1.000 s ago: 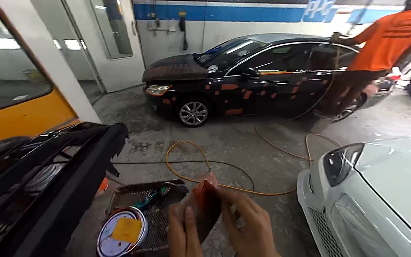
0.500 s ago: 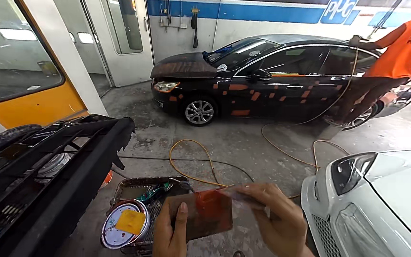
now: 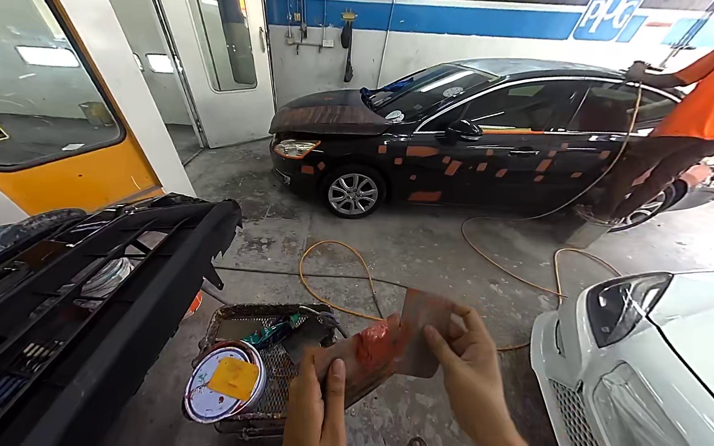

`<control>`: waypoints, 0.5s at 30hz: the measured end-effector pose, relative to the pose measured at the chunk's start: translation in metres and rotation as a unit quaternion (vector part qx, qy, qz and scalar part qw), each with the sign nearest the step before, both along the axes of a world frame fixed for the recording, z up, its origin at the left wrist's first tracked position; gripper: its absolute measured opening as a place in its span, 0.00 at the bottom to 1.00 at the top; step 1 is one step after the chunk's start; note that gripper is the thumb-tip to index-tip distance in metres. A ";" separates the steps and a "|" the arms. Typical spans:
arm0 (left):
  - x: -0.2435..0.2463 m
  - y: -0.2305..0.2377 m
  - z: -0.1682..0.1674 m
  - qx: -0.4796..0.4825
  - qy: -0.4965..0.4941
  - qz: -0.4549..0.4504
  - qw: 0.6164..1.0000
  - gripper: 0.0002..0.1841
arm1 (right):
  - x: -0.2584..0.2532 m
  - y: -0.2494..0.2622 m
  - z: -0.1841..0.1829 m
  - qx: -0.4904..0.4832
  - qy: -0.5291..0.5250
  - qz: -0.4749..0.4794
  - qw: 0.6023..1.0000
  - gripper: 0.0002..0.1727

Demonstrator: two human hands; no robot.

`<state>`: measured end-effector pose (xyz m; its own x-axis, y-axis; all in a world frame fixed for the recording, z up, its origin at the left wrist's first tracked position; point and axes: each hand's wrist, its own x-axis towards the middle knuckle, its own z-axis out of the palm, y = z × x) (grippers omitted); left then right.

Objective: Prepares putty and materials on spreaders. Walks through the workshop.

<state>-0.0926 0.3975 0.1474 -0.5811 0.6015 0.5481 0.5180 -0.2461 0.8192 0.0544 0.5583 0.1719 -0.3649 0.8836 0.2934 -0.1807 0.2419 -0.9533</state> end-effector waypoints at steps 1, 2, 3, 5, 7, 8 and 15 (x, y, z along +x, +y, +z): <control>0.001 0.000 0.002 -0.020 0.013 -0.008 1.000 0.18 | -0.005 -0.009 -0.008 -0.021 0.003 0.005 1.000 0.24; 0.003 0.001 0.004 -0.049 0.029 -0.019 0.998 0.19 | -0.009 -0.015 -0.014 -0.035 0.004 0.021 0.999 0.23; 0.006 0.002 0.006 -0.079 0.046 -0.031 0.995 0.20 | -0.012 -0.020 -0.016 -0.050 0.014 0.045 0.998 0.21; 0.011 0.000 0.008 -0.132 0.072 -0.052 0.987 0.25 | -0.013 -0.020 -0.015 -0.065 0.051 0.081 0.993 0.18; 0.009 -0.003 0.010 -0.153 0.076 -0.054 0.984 0.25 | -0.008 -0.008 -0.008 -0.040 0.101 0.068 0.992 0.18; 0.003 -0.003 0.009 -0.149 0.063 -0.049 0.986 0.22 | -0.004 0.000 -0.002 -0.037 0.127 0.054 0.990 0.18; -0.027 -0.001 -0.003 -0.059 -0.053 -0.079 0.994 0.19 | 0.027 0.020 0.006 0.214 -0.099 0.232 0.944 0.10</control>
<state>-0.1199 0.3966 0.1447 -0.5249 0.7467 0.4085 0.3893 -0.2162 0.8954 0.0812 0.5785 0.1775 -0.7690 0.4314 0.4718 -0.1901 0.5504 -0.8130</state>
